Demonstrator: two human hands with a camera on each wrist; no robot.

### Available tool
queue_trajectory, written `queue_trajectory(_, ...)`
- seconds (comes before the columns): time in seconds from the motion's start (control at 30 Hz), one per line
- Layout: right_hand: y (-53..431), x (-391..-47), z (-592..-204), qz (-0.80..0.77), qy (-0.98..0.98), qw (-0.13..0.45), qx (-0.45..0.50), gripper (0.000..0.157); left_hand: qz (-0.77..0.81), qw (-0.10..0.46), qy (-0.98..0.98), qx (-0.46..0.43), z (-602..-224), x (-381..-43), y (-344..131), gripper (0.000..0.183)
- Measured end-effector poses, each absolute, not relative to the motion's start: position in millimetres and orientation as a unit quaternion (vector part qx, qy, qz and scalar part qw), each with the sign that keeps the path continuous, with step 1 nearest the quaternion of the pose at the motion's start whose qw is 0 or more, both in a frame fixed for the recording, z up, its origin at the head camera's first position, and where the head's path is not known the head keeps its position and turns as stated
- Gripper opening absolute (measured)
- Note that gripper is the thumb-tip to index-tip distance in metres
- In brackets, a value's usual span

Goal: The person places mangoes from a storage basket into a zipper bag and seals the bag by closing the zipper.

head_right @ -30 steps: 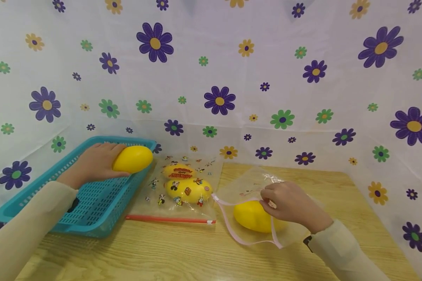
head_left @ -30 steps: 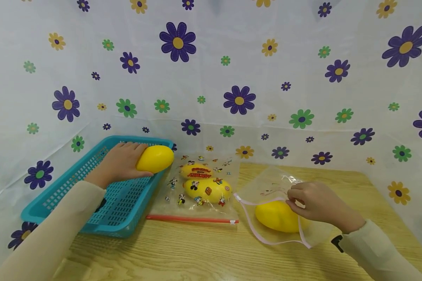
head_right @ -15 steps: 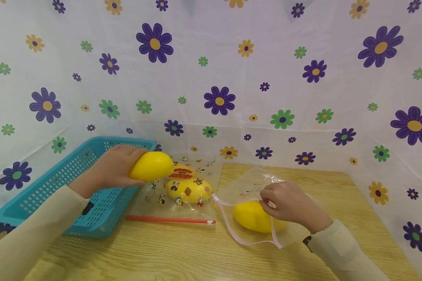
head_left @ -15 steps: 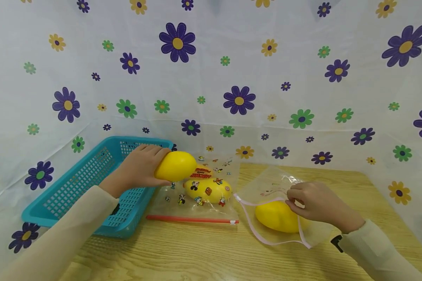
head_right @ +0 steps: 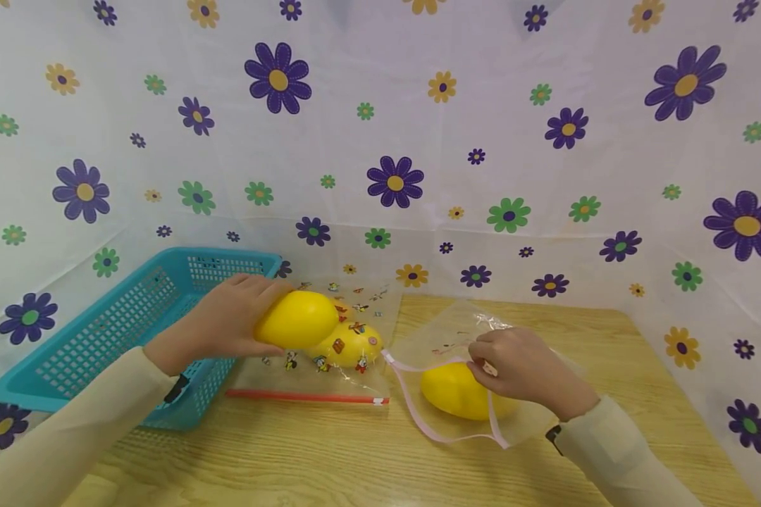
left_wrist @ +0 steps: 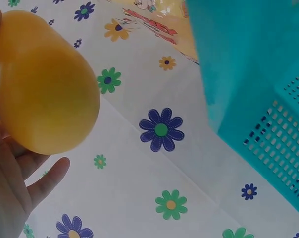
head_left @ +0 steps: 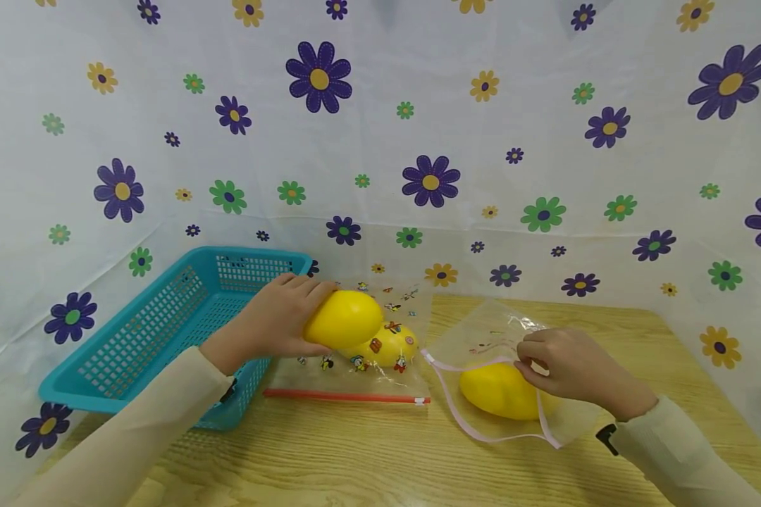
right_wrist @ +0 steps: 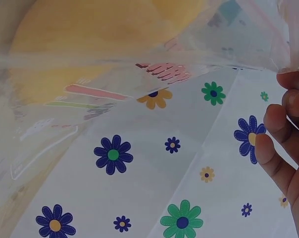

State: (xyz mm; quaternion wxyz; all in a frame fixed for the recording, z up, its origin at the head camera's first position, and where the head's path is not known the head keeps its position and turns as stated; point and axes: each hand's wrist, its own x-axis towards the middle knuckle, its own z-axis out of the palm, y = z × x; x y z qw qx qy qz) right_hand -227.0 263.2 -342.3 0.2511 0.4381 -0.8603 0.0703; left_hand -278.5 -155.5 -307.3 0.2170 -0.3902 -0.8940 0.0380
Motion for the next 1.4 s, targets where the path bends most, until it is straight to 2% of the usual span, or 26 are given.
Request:
queue_trajectory(0.97, 262, -228, -343, 0.071, -0.858, 0.253, 0.442, 0.027, 0.033, 0.227, -0.867, -0.441, -305, -260, -122, 0.085)
queue_trajectory(1.4, 261, -227, -341, 0.061, -0.863, 0.251, 0.434, 0.024, 0.034, 0.225, -0.866, -0.445, -311, -244, -90, 0.08)
